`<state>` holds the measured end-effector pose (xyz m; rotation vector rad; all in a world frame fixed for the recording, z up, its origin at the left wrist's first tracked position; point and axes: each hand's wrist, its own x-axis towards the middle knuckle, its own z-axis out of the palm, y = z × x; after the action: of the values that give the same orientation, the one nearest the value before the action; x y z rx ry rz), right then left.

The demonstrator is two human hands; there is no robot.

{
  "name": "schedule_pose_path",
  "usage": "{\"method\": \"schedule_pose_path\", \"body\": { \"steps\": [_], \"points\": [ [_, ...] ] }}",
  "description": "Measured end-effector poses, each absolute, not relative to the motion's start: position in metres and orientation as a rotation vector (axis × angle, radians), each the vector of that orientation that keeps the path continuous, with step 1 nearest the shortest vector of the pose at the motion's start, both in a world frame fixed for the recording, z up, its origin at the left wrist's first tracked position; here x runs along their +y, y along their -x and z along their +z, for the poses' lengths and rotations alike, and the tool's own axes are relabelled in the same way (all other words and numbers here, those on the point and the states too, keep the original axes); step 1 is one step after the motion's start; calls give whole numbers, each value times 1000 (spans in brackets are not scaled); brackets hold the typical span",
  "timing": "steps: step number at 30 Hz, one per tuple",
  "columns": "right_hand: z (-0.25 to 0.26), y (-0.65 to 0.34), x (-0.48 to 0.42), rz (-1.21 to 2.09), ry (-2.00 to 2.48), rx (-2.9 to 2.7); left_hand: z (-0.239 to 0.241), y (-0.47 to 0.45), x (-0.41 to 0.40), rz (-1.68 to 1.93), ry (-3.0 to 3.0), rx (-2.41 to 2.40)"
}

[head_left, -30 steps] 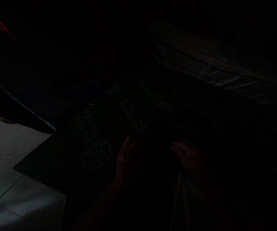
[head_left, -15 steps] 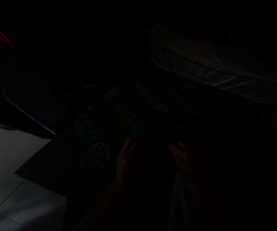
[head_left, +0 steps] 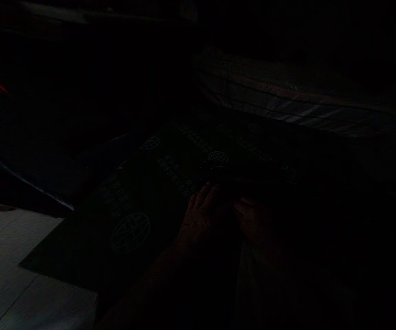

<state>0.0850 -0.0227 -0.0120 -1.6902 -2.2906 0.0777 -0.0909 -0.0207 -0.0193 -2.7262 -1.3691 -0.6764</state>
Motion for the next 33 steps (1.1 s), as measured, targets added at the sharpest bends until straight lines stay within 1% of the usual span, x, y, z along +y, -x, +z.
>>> {"method": "schedule_pose_path", "body": {
  "steps": [6, 13, 21, 28, 33],
  "points": [
    [-11, -84, -19, 208, 1717, -2257, -29, 94, -13, -814, 2654, -1141],
    [-6, -83, -20, 335, 1705, -2174, -35, 95, -17, -852, 2641, -1152],
    [-17, -85, -22, 360, 1609, -2074, -34, 93, -18, -858, 2648, -1213],
    [-14, -86, -21, 364, 1567, -2118, -34, 94, -18, -875, 2651, -1201],
    [-13, -85, -22, 263, 1564, -2172, -32, 94, -19, -864, 2652, -1228]
  ]
}}
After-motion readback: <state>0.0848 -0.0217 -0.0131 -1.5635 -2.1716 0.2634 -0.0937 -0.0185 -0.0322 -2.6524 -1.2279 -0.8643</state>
